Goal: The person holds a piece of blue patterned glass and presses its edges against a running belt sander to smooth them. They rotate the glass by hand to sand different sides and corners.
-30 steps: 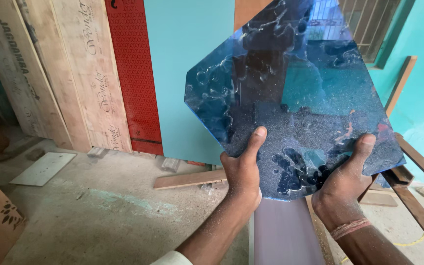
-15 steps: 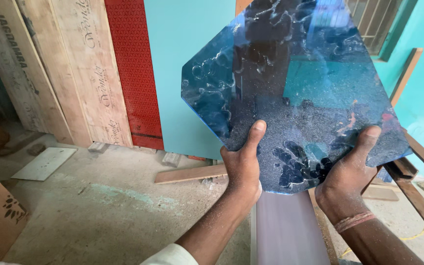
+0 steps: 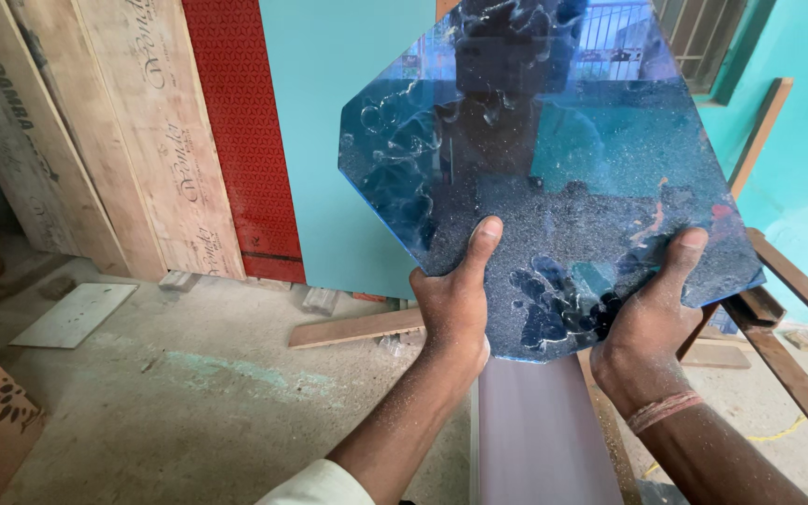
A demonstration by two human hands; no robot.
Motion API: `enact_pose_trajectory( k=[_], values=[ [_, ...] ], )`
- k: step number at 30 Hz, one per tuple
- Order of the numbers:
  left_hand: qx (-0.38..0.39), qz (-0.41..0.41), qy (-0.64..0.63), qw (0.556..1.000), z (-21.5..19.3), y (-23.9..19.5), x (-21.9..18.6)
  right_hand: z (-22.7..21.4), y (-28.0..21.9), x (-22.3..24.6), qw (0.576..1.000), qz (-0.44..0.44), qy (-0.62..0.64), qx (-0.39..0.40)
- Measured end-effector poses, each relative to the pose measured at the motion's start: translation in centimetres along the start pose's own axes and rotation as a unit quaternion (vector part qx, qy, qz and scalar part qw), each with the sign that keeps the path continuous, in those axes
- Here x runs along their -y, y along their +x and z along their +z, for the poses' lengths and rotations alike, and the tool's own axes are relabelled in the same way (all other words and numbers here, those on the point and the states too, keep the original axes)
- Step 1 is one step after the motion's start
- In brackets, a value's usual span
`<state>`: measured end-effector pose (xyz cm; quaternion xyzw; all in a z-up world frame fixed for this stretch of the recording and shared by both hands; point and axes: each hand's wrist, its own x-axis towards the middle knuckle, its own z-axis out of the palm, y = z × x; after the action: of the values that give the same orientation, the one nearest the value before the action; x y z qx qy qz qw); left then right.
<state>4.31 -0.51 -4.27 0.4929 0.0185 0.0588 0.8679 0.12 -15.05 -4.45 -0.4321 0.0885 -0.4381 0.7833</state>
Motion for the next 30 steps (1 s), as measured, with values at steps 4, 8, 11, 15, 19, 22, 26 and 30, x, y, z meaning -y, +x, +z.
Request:
enact_pose_trajectory(
  k=[4,8,11,15,19,22,26,30],
  values=[
    [0.030,0.057,-0.037,0.997,-0.06,-0.06,-0.35,0.26,0.16,-0.21,1.000,-0.017,-0.002,0.000],
    [0.022,0.046,-0.027,0.998,0.08,-0.05,-0.39,0.17,0.26,-0.16,1.000,-0.012,-0.006,-0.003],
    [0.026,0.068,-0.032,0.997,0.10,-0.13,-0.33,0.06,0.15,-0.07,1.000,-0.004,-0.007,0.000],
    [0.000,0.016,0.008,1.000,0.13,0.22,-0.21,0.06,-0.01,0.10,1.000,-0.012,-0.009,0.009],
    [0.010,0.022,0.003,1.000,0.02,0.38,0.02,0.03,-0.29,0.14,0.998,-0.048,-0.006,0.033],
    [0.012,0.041,-0.005,0.999,-0.02,0.51,0.15,0.00,-0.27,0.18,0.997,-0.046,0.001,0.055],
    [0.019,0.034,-0.003,0.999,-0.14,0.67,0.07,-0.02,0.01,0.00,0.999,-0.018,-0.027,0.025],
    [0.025,0.044,-0.012,0.999,-0.07,0.65,-0.10,-0.39,0.38,-0.47,0.999,0.013,-0.038,0.030]
  ],
)
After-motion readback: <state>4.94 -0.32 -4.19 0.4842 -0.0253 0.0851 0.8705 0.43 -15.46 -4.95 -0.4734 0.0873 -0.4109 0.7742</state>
